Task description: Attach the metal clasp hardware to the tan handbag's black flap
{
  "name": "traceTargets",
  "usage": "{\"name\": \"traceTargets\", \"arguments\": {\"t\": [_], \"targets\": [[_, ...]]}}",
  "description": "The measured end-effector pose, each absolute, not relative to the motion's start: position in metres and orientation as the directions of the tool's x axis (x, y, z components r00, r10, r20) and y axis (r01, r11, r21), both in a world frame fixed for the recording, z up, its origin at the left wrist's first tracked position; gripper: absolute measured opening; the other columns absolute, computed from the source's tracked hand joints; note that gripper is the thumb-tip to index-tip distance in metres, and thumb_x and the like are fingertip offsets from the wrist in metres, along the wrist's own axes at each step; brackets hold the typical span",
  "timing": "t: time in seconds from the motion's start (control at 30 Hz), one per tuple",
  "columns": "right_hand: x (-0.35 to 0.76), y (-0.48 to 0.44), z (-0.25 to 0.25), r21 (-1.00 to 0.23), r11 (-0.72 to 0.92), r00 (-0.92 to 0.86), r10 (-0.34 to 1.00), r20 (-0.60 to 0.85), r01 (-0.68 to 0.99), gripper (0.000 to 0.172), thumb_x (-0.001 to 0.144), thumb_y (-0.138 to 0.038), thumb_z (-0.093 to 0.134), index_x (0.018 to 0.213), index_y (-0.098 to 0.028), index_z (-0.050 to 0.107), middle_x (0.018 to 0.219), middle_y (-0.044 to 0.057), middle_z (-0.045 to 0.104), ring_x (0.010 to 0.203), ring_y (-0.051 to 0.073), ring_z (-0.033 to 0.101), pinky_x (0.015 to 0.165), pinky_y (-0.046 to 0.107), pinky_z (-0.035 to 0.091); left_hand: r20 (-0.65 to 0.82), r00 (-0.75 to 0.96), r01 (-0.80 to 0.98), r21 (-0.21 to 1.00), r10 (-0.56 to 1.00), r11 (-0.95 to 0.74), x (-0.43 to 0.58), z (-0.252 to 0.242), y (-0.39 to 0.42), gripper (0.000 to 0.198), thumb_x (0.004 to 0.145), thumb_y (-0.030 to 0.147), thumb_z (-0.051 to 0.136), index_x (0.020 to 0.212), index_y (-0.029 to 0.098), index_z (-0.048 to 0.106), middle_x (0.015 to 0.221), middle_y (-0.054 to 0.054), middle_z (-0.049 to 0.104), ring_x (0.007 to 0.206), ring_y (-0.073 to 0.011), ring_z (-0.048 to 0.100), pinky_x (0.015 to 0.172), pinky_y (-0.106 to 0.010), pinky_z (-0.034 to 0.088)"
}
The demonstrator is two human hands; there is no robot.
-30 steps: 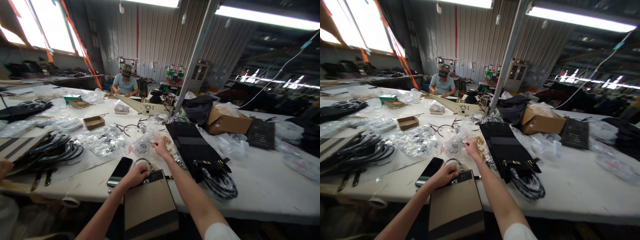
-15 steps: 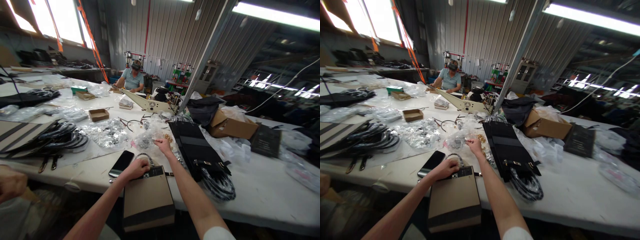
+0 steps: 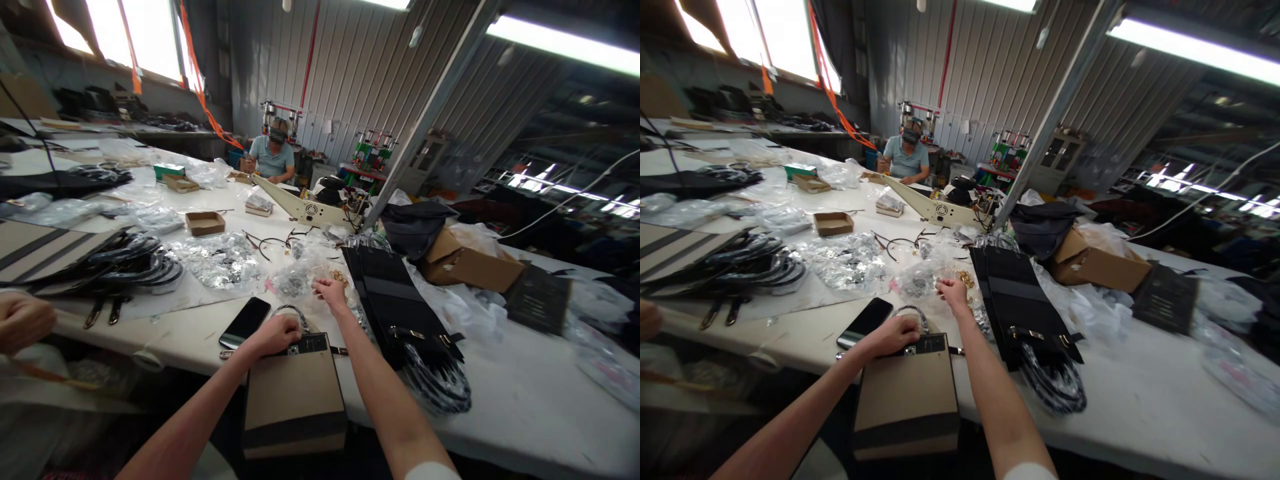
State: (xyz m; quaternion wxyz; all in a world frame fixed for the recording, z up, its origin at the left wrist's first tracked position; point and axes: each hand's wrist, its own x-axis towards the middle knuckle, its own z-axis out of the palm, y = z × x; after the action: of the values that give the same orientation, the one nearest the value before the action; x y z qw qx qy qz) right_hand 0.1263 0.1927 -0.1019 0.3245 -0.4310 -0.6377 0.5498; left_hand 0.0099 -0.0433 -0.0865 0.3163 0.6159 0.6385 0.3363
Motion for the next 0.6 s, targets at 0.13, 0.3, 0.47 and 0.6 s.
{"name": "traceTargets", "arguments": {"t": [0.13,0.3,0.47,0.6], "targets": [[0.128,0.188,-0.101,-0.985,0.013,-0.432,0.900,-0.063,0.171,0.033,0.068,-0.036,0.089,0.089,-0.012,0.079,0.076,0.007,0.080,0.060,0.016,0.074,0.049,0.019,0.051,0.017,-0.049,0.566,0.825,0.999,0.014,0.010,-0.085,-0.044,0.021,0.087,0.031,0.068,0.070,0.020,0.064,0.071,-0.002,0.062,0.070,-0.0190,0.054,0.067,-0.034,0.034],[0.128,0.180,-0.094,-0.988,0.008,-0.428,0.902,-0.059,0.152,0.037,0.065,-0.040,0.092,0.085,-0.013,0.076,0.071,0.005,0.077,0.055,0.015,0.070,0.047,0.020,0.050,0.040,-0.036,0.570,0.821,0.999,-0.013,0.009,-0.093,-0.041,0.019,0.089,0.031,0.068,0.073,0.021,0.065,0.075,-0.003,0.066,0.073,-0.0191,0.057,0.068,-0.033,0.035],[0.139,0.163,-0.069,-0.994,0.023,-0.405,0.914,-0.021,0.103,0.043,0.061,-0.044,0.094,0.084,-0.012,0.077,0.069,0.005,0.075,0.055,0.016,0.069,0.047,0.022,0.049,0.062,-0.029,0.577,0.816,0.998,-0.034,0.007,-0.098,-0.040,0.019,0.090,0.031,0.068,0.074,0.021,0.066,0.074,-0.003,0.066,0.073,-0.0190,0.057,0.069,-0.034,0.035],[0.173,0.129,-0.055,-0.997,0.041,-0.352,0.936,0.013,0.072,0.049,0.065,-0.049,0.095,0.093,-0.013,0.078,0.077,0.005,0.077,0.060,0.015,0.070,0.050,0.022,0.050,0.055,-0.024,0.557,0.830,0.998,-0.032,0.008,-0.093,-0.043,0.020,0.090,0.032,0.068,0.074,0.020,0.068,0.075,-0.003,0.067,0.073,-0.0197,0.057,0.069,-0.034,0.036]]}}
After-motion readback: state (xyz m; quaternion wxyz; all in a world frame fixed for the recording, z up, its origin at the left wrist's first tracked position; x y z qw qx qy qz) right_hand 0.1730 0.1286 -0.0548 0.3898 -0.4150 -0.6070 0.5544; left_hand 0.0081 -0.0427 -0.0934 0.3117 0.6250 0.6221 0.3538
